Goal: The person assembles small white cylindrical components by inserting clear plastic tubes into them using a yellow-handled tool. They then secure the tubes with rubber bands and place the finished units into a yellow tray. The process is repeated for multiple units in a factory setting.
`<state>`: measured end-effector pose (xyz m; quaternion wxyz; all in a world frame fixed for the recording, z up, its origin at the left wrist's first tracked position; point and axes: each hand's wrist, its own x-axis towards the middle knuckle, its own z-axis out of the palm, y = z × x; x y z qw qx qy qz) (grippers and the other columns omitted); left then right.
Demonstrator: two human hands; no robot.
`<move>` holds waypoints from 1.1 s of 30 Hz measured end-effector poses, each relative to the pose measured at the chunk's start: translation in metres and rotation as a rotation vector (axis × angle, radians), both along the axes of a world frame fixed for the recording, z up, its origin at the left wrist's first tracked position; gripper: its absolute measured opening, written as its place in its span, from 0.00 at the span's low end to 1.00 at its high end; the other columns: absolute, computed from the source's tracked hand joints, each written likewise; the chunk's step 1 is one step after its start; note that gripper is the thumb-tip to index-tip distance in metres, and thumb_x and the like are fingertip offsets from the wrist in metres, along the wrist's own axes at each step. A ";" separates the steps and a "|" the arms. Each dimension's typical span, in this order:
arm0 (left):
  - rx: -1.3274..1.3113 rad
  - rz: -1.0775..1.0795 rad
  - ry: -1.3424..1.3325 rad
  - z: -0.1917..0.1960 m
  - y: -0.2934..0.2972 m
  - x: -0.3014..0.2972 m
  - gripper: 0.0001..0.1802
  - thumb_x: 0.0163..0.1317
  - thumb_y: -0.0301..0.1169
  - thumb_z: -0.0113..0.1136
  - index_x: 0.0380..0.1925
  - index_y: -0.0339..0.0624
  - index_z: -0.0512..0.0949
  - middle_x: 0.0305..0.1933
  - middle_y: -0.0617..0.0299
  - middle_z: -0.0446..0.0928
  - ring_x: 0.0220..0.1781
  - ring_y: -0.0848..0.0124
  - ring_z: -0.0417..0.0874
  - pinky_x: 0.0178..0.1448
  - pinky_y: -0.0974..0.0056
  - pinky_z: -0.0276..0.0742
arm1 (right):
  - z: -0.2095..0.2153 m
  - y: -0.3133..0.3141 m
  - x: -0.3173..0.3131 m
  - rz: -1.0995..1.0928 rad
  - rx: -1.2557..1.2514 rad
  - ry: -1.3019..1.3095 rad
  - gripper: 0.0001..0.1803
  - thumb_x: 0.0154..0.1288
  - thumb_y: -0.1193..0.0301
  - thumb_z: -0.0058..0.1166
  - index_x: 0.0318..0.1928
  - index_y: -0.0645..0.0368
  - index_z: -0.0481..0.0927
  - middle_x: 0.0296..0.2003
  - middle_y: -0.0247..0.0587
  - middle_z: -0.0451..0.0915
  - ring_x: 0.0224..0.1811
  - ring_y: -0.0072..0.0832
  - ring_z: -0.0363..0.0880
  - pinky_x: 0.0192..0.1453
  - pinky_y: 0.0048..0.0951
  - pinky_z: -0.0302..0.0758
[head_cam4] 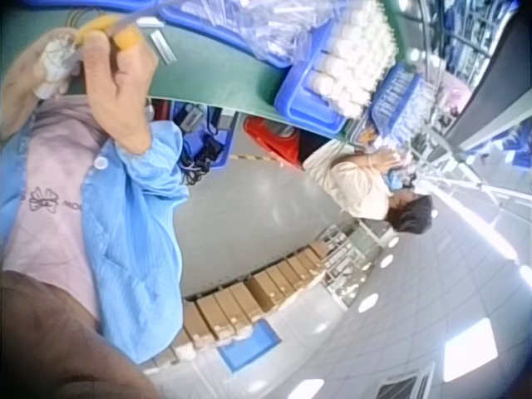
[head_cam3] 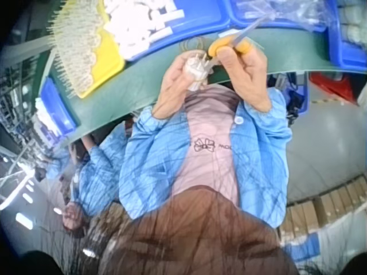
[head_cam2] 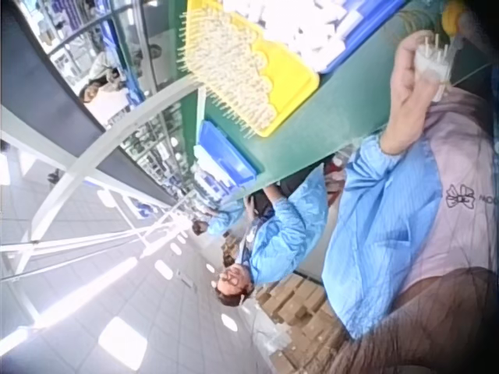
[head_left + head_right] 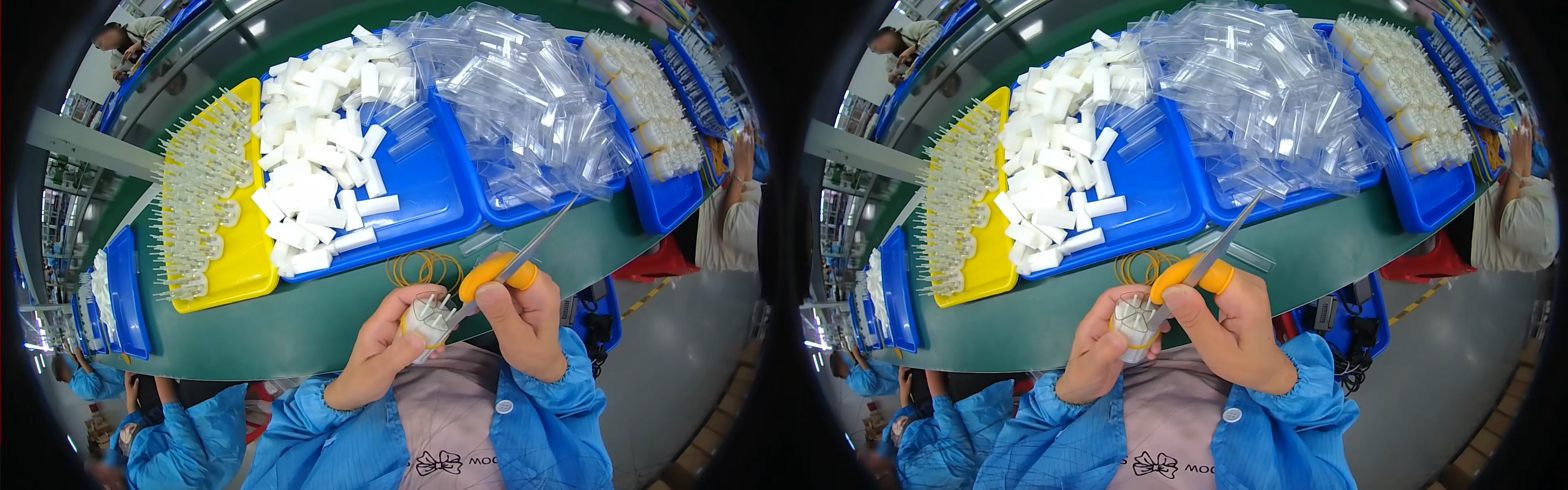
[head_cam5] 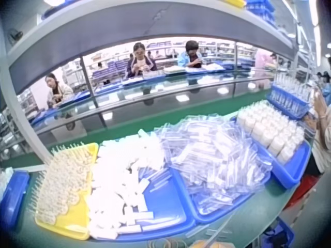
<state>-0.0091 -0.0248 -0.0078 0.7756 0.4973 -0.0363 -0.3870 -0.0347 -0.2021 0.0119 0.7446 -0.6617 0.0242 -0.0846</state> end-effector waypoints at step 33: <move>-0.230 -0.188 0.353 -0.018 0.000 0.015 0.33 0.65 0.51 0.47 0.57 0.32 0.66 0.44 0.52 0.74 0.36 0.70 0.76 0.39 0.67 0.73 | -0.006 -0.012 0.005 -0.121 -0.033 -0.195 0.09 0.69 0.72 0.48 0.37 0.67 0.76 0.29 0.40 0.78 0.28 0.22 0.76 0.31 0.23 0.72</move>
